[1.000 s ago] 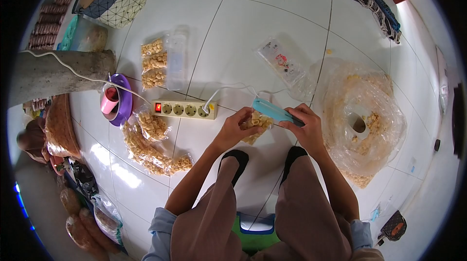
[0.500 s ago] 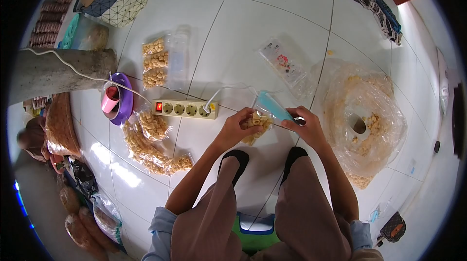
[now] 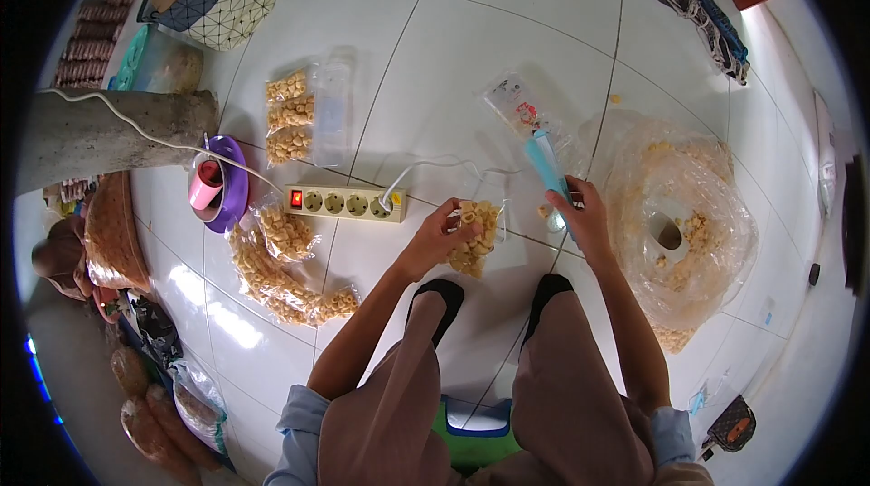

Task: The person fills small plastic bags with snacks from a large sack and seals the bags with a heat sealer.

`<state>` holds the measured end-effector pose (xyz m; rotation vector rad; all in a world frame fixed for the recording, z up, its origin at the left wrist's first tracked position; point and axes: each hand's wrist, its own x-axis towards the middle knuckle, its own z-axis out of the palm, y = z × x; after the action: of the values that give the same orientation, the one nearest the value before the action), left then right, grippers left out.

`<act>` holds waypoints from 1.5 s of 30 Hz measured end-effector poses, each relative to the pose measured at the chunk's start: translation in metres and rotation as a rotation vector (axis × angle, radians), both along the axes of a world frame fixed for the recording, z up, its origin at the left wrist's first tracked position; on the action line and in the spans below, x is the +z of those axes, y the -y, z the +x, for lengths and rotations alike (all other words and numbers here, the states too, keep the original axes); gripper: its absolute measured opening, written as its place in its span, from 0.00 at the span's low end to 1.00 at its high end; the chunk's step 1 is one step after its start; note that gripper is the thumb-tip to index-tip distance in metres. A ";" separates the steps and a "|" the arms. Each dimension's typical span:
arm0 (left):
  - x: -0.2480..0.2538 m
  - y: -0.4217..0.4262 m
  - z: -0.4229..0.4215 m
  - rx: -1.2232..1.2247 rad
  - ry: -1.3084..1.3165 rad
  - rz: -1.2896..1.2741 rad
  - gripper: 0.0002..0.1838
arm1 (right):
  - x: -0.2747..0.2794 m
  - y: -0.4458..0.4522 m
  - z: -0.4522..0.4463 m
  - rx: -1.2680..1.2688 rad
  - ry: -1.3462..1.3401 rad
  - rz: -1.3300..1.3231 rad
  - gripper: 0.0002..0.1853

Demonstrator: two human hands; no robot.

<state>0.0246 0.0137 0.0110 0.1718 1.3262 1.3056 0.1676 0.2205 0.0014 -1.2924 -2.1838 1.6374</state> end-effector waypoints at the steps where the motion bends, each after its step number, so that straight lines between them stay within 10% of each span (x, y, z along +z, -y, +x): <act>1: 0.001 0.000 0.000 0.012 0.063 -0.001 0.23 | -0.011 0.001 0.001 0.021 0.016 0.070 0.29; 17: -0.024 0.003 0.016 0.133 -0.073 0.048 0.23 | -0.046 0.026 -0.006 0.165 -0.018 0.656 0.23; 23: -0.031 0.043 0.023 0.213 -0.477 0.134 0.20 | -0.022 0.078 -0.034 0.190 -0.251 -0.108 0.09; 33: -0.062 0.126 -0.009 0.841 -0.556 -0.028 0.18 | -0.035 0.167 -0.137 0.457 -0.319 0.069 0.09; 45: -0.069 0.127 -0.023 0.734 -0.487 0.019 0.18 | -0.045 0.176 -0.145 0.693 -0.332 0.386 0.10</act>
<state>0.0013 -0.1137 -0.0579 0.0054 1.8909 1.9737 0.0227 0.0442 -0.0440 -0.1432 -2.6821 1.3427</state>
